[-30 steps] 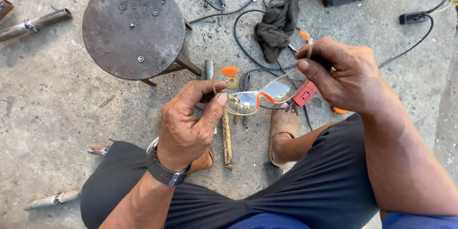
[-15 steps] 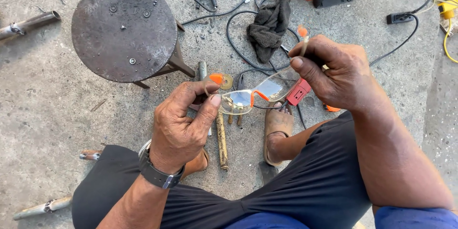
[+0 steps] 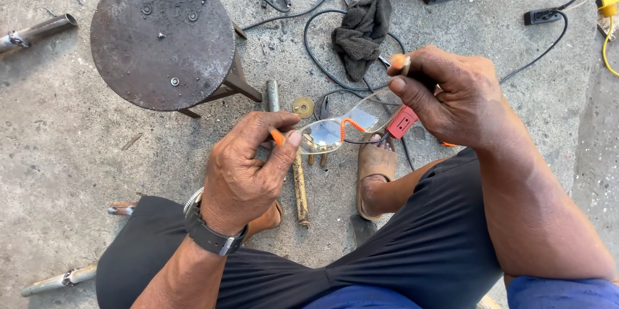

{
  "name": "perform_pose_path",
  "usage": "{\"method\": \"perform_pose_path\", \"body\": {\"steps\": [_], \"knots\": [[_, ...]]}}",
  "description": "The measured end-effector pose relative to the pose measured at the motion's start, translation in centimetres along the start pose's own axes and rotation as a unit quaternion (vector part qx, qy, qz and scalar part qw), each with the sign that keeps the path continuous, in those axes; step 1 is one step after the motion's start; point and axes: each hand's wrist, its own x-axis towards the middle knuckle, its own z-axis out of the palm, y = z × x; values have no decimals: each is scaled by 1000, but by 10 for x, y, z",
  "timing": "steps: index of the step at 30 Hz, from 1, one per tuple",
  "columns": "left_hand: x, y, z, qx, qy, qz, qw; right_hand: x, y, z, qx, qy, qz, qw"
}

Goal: The person sits on a concrete floor and handles a metal pipe, safety glasses, and small metal discs. They inspect the safety glasses and then use a red angle grinder to grind the end of the metal pipe.

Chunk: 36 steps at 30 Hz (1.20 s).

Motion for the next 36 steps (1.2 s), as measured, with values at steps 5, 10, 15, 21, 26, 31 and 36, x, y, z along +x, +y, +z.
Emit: {"method": "perform_pose_path", "body": {"steps": [5, 10, 15, 21, 26, 31, 36], "knots": [[-2, -5, 4, 37, -19, 15, 999, 0, 1, 0, -14, 3, -6, 1000], [-2, -6, 4, 52, -17, 39, 998, 1, -2, -2, -20, 3, -5, 1000], [-2, -5, 2, 50, -17, 32, 998, 1, -7, -4, -13, 7, 19, 1000], [-1, -5, 1, 48, -16, 42, 998, 2, -8, -5, 4, 14, 19, 1000], [-1, -4, 2, 52, -15, 37, 998, 2, -6, -3, -9, 19, 6, 1000], [-2, -6, 2, 56, -21, 37, 998, 2, -6, -3, -9, 26, -3, 1000], [-3, -7, 2, 51, -21, 29, 998, 1, -6, -2, -18, 27, 11, 999]]}}
